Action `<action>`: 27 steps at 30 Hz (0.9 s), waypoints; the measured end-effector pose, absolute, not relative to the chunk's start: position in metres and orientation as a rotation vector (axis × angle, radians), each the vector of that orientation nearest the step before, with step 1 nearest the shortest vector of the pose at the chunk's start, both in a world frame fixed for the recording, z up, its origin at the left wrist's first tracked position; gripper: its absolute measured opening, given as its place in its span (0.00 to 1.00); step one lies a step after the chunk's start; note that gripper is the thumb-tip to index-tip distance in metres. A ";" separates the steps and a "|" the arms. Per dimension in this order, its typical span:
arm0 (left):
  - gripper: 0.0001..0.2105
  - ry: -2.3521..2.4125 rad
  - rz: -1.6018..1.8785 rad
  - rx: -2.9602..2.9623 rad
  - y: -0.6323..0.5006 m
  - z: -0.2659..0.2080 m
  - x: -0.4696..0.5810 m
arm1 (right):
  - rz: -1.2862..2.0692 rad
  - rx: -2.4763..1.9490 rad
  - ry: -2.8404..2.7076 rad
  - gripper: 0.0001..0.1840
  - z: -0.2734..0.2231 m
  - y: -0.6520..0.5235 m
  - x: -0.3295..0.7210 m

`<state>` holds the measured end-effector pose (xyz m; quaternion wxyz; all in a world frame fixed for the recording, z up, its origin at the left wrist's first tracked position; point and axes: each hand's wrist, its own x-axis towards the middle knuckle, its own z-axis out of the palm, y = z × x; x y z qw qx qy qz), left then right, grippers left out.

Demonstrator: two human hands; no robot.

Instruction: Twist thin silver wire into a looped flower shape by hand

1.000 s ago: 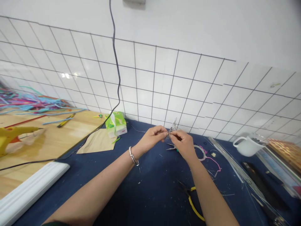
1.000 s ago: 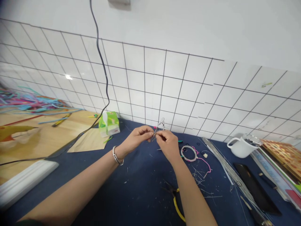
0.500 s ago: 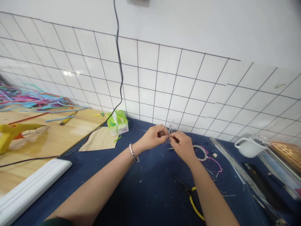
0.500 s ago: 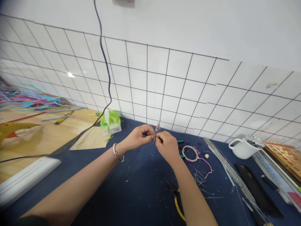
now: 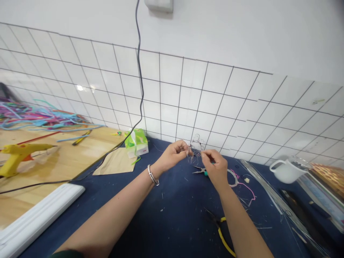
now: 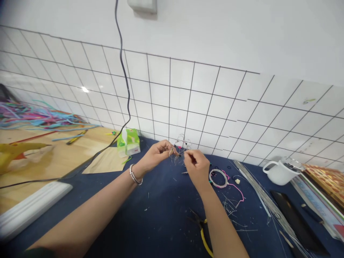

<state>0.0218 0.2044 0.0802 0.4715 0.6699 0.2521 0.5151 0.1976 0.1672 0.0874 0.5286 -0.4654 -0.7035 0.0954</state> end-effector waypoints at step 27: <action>0.06 0.327 0.941 1.616 0.177 0.096 0.024 | 0.314 -1.144 -1.603 0.06 0.093 0.164 0.200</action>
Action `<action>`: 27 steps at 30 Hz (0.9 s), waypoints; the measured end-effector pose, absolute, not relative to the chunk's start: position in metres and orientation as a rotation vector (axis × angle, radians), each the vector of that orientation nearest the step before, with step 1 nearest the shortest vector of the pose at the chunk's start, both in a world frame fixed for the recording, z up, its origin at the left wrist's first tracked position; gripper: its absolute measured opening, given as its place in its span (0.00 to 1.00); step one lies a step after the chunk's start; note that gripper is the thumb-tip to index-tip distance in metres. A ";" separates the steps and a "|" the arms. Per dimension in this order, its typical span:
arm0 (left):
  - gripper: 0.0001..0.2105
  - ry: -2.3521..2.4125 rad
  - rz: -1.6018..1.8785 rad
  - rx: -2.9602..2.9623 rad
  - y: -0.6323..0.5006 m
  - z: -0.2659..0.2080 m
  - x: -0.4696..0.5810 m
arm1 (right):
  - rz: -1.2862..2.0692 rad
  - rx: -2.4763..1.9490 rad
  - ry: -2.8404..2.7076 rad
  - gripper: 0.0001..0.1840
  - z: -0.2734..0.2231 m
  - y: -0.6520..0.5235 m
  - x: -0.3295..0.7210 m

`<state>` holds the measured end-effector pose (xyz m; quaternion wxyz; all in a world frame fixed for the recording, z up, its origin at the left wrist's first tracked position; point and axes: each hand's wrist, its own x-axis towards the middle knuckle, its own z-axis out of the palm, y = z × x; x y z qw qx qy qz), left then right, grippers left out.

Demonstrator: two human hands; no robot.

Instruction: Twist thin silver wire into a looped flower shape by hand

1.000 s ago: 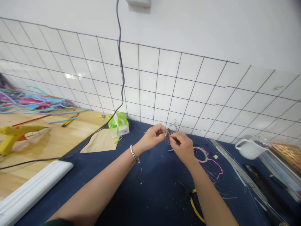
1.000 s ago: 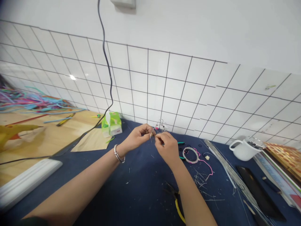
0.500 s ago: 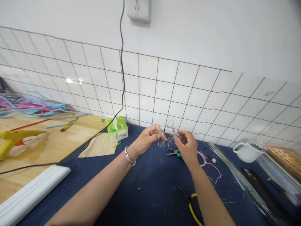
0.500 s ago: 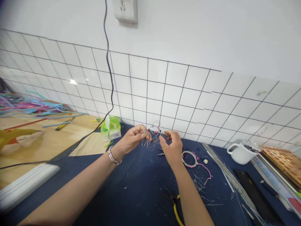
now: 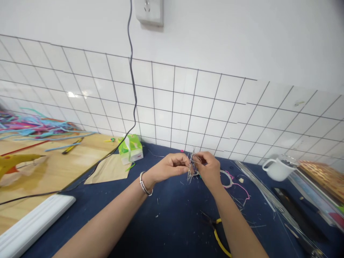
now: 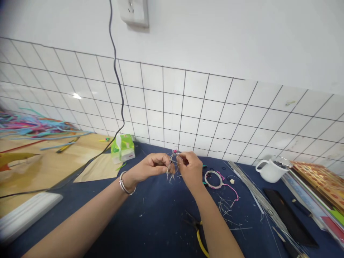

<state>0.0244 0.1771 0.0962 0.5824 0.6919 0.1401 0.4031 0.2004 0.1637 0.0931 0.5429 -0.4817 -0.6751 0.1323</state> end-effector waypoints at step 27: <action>0.06 1.059 1.465 2.119 0.178 0.101 0.023 | 1.236 -0.828 -1.351 0.11 0.085 0.172 0.194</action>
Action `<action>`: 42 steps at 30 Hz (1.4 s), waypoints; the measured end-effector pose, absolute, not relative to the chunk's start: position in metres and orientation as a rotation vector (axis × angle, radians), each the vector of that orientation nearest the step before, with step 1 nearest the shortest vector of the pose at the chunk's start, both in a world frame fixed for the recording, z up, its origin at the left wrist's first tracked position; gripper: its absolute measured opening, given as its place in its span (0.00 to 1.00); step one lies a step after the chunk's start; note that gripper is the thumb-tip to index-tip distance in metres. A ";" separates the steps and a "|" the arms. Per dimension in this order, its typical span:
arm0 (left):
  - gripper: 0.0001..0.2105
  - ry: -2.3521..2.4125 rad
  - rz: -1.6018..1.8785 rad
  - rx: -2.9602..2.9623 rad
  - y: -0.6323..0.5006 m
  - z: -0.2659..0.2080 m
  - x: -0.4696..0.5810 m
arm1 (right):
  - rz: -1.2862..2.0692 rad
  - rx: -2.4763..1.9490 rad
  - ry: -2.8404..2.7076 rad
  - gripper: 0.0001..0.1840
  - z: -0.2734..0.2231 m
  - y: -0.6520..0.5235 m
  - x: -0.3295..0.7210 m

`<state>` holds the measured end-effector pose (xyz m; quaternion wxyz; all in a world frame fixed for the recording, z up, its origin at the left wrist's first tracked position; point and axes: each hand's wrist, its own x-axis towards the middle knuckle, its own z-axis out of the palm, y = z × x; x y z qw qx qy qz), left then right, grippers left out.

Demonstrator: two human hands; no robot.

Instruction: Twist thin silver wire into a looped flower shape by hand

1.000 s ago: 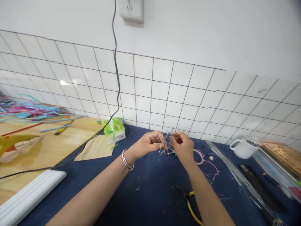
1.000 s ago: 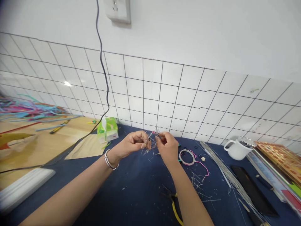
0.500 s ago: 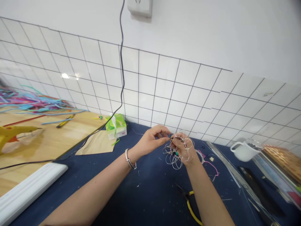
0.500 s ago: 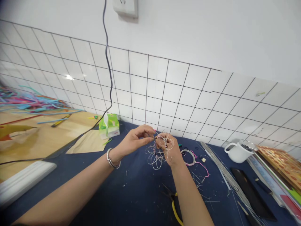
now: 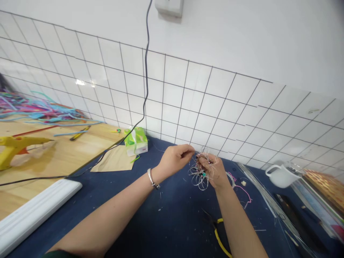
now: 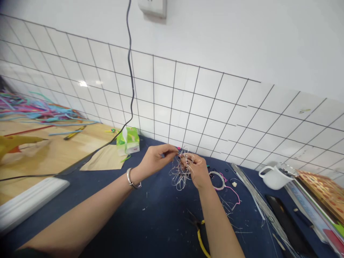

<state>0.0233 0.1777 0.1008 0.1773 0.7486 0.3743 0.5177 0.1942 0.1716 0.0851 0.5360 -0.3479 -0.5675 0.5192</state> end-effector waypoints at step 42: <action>0.11 0.782 1.335 1.196 0.197 0.052 0.050 | 1.186 -0.941 -1.244 0.13 0.069 0.180 0.184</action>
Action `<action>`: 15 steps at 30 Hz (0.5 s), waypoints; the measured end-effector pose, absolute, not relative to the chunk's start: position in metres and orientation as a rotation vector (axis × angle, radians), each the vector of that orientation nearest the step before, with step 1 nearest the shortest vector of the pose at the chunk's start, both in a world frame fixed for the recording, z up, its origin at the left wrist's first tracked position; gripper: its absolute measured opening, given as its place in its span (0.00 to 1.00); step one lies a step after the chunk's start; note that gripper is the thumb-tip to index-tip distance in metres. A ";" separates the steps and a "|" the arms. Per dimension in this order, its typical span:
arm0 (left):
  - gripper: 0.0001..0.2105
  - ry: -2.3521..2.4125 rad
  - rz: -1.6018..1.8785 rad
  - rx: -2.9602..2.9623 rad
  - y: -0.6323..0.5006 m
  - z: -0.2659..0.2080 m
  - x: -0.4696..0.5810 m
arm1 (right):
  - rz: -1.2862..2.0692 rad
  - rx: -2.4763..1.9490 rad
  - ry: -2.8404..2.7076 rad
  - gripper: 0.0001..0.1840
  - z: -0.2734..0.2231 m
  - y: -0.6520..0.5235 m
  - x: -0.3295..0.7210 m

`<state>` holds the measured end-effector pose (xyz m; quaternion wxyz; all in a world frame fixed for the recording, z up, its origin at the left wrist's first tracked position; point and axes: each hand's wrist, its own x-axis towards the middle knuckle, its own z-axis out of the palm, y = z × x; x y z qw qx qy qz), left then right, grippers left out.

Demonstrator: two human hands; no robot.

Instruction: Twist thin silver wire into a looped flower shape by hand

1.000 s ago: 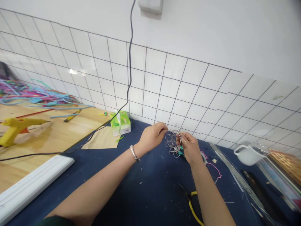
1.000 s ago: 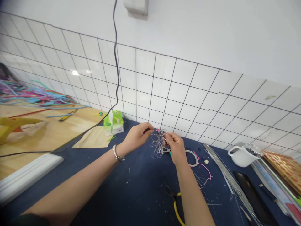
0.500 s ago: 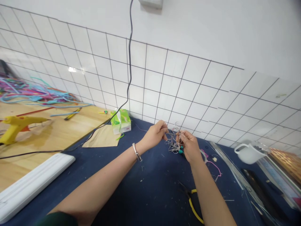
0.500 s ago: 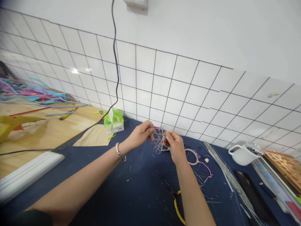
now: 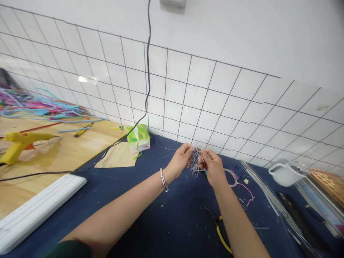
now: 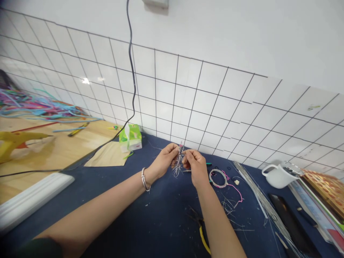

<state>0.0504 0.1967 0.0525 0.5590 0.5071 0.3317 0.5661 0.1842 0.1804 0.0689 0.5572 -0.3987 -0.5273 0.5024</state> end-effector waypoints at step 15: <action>0.10 0.630 1.370 1.192 0.177 0.096 0.025 | 1.219 -0.789 -1.195 0.08 0.107 0.151 0.173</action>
